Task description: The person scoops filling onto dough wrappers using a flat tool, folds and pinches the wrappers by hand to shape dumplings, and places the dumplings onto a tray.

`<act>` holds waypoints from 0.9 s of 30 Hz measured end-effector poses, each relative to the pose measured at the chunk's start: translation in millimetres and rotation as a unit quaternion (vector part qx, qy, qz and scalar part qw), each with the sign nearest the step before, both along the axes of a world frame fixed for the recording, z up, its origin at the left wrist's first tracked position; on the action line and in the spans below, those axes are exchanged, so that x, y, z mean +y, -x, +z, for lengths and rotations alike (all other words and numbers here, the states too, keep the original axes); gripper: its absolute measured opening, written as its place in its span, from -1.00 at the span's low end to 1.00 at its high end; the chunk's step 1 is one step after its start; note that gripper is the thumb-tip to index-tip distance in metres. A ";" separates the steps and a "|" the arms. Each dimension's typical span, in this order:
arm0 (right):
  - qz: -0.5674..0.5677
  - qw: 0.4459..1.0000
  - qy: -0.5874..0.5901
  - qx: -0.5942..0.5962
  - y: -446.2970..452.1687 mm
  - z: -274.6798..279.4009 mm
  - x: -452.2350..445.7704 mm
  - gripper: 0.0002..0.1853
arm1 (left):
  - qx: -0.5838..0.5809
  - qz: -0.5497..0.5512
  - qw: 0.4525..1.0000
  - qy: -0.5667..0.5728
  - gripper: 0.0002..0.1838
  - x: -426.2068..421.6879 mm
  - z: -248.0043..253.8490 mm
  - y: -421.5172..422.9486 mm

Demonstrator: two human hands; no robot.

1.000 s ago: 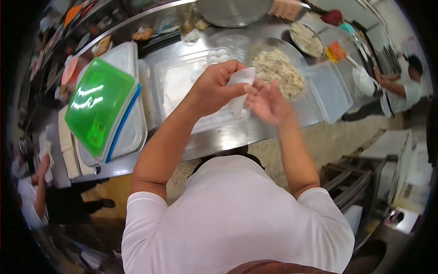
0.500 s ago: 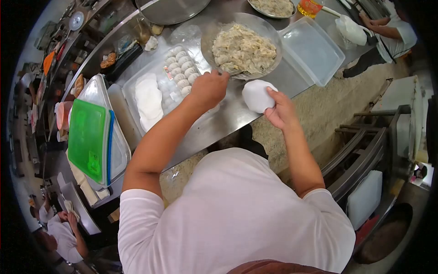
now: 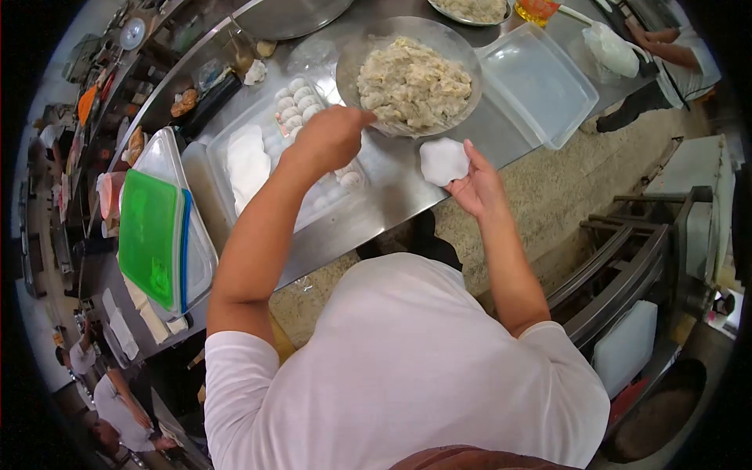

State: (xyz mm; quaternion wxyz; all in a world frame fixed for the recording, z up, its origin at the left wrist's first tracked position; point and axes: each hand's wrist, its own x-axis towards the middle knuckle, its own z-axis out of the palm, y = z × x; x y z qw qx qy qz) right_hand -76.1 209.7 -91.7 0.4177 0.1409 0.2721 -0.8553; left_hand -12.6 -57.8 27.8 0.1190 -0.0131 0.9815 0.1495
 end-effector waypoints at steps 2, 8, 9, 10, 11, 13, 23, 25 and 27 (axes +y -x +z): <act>0.003 1.000 -0.001 0.003 3.8 0.2 -3.1 -0.59 | 0.005 0.026 0.999 -0.021 -0.44 -0.3 -6.4 4.0; -0.019 1.000 0.000 0.005 9.8 6.8 -10.6 -0.61 | -0.002 0.022 0.998 -0.057 -0.42 -2.0 -2.2 7.4; -0.016 1.000 -0.006 0.004 12.1 2.7 -10.3 -0.61 | -0.002 0.033 0.999 -0.041 -0.47 -1.1 -10.3 9.0; -0.014 1.000 -0.010 0.004 15.1 -0.1 -10.7 -0.61 | -0.001 0.034 0.999 -0.039 -0.47 1.9 -14.5 7.5; -0.015 1.000 -0.008 0.005 16.7 0.2 -11.1 -0.61 | -0.011 0.029 0.998 -0.052 -0.49 6.5 -17.5 4.7; -0.022 1.000 -0.011 0.007 18.0 -0.7 -9.9 -0.59 | -0.022 0.006 0.996 -0.082 -0.55 7.2 -22.3 4.3; -0.082 0.996 -0.020 -0.011 27.6 -5.5 -15.6 -0.57 | 0.029 0.042 0.995 -0.081 -0.53 5.6 -9.5 -30.0; -0.074 0.997 -0.030 0.000 28.0 -4.9 -16.1 -0.58 | 0.007 0.064 0.997 -0.052 -0.52 5.6 -15.2 -20.6; -0.084 0.996 -0.035 0.001 28.3 2.1 -18.4 -0.58 | -0.018 0.046 0.999 -0.020 -0.48 14.9 -15.2 -15.1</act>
